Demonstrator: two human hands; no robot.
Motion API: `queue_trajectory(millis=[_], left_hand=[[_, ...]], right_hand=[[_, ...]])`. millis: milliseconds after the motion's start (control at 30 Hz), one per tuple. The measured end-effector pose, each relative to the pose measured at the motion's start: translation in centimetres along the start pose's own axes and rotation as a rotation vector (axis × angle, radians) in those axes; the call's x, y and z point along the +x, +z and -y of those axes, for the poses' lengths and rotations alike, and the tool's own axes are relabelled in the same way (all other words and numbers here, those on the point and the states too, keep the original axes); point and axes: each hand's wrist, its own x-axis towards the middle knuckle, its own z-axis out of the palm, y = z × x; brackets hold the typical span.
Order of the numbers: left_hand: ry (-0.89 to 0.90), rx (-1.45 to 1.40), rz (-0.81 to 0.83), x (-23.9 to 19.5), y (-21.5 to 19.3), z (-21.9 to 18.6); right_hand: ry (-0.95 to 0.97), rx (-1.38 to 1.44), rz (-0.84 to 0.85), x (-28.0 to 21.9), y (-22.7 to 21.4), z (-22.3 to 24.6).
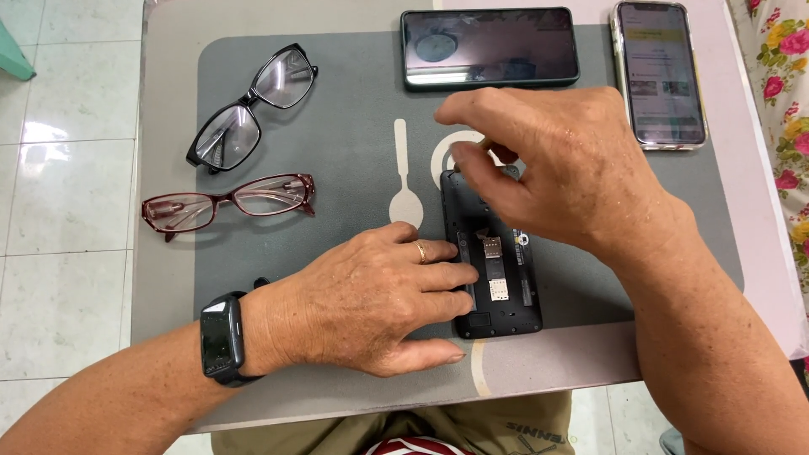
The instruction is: The person uses a small tool to pry and manipulate the back cover of a disassembled smartphone on a table. They work along the edges and around the camera module area, attempting to separate the casing from the internal components.
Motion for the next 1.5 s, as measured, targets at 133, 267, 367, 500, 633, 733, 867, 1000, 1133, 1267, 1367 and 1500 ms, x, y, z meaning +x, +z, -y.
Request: queue_trajectory(millis=[133, 267, 367, 500, 633, 733, 867, 1000, 1133, 1267, 1367, 1500], left_hand=[[0.004, -0.008, 0.001, 0.01, -0.07, 0.01], [0.002, -0.001, -0.004, 0.0, 0.02, 0.0], [0.001, 0.001, 0.0, -0.03, 0.0, -0.02], [0.0, -0.002, -0.006, -0.02, -0.01, -0.03], [0.0, -0.006, -0.007, -0.03, -0.04, 0.01], [0.004, -0.01, -0.01, 0.01, -0.08, 0.01], [0.001, -0.01, -0.002, 0.02, -0.09, 0.0], [0.003, -0.006, 0.001, -0.01, 0.01, 0.04], [0.001, -0.008, -0.008, 0.01, -0.03, 0.0], [0.002, -0.001, -0.002, -0.02, 0.02, 0.02], [0.004, 0.001, 0.002, 0.02, -0.01, 0.04], [0.005, 0.006, -0.004, -0.01, 0.03, 0.04]], right_hand=[[-0.007, 0.001, -0.011, 0.01, -0.02, 0.11], [-0.008, -0.017, -0.045, -0.3, 0.44, -0.25], [-0.01, -0.016, -0.054, -0.34, 0.52, -0.23], [-0.038, 0.037, -0.038, 0.08, 0.04, 0.19], [-0.042, 0.072, -0.015, 0.4, -0.37, 0.53], [-0.06, 0.058, -0.03, 0.18, -0.09, 0.19], [-0.054, 0.003, -0.051, 0.15, 0.0, 0.14], [-0.056, -0.01, -0.016, 0.31, -0.3, 0.29], [-0.02, -0.06, -0.029, -0.25, 0.24, -0.16], [-0.042, -0.009, -0.017, 0.19, -0.18, 0.26], [-0.042, -0.029, -0.013, 0.0, 0.06, -0.07], [-0.012, -0.051, -0.033, -0.35, 0.35, -0.19]])
